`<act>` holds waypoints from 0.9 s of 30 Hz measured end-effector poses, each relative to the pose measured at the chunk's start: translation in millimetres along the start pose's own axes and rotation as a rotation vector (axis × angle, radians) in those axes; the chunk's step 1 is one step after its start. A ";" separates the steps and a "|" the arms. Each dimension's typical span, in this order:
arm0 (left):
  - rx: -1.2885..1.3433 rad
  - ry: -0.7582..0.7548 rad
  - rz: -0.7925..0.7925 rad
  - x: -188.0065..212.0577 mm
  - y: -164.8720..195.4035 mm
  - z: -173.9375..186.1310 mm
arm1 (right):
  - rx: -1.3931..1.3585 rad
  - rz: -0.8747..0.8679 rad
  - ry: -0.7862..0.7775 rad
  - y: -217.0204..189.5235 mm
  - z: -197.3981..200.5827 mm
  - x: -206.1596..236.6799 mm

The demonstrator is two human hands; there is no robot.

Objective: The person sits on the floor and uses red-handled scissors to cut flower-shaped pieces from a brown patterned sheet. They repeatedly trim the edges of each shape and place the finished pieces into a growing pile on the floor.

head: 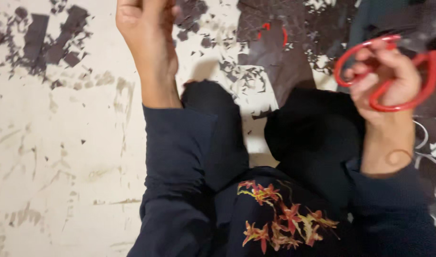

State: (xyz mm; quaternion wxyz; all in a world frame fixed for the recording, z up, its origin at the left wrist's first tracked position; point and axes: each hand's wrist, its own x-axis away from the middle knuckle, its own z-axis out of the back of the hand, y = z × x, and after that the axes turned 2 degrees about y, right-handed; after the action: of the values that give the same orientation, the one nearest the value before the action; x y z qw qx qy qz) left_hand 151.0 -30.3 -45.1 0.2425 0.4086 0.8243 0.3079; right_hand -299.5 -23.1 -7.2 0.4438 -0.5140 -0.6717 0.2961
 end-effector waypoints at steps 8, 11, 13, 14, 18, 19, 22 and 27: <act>-0.290 0.569 0.454 3.5 -124.3 172.6 | -0.201 -0.160 -0.022 0.3 37.2 3.0; -0.430 0.682 0.570 35.3 -154.4 201.8 | -0.259 -0.224 -0.057 6.2 38.9 6.5; -0.459 0.715 0.598 47.7 -165.8 207.5 | -0.285 -0.259 -0.063 7.4 39.2 11.0; -0.462 0.717 0.590 51.8 -171.5 209.4 | -0.299 -0.275 -0.066 7.9 39.2 13.2; -1.496 0.078 0.512 32.1 -181.8 198.8 | -0.335 -0.327 -0.071 8.1 43.8 24.5; -1.165 0.248 0.572 19.8 -185.1 193.2 | -0.324 -0.330 -0.048 7.5 46.8 28.0; -0.562 0.435 0.269 -28.0 -196.7 177.2 | -0.351 -0.341 -0.029 8.0 59.8 36.0; -0.786 0.410 -0.033 -86.3 -210.8 178.8 | -0.485 -0.374 -0.026 13.9 85.4 45.1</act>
State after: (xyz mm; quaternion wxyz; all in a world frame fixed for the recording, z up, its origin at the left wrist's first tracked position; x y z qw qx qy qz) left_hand 204.3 -146.5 -305.0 0.2159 0.2028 0.6820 0.6687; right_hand -374.0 29.0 -42.7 0.3462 -0.4684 -0.8115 0.0469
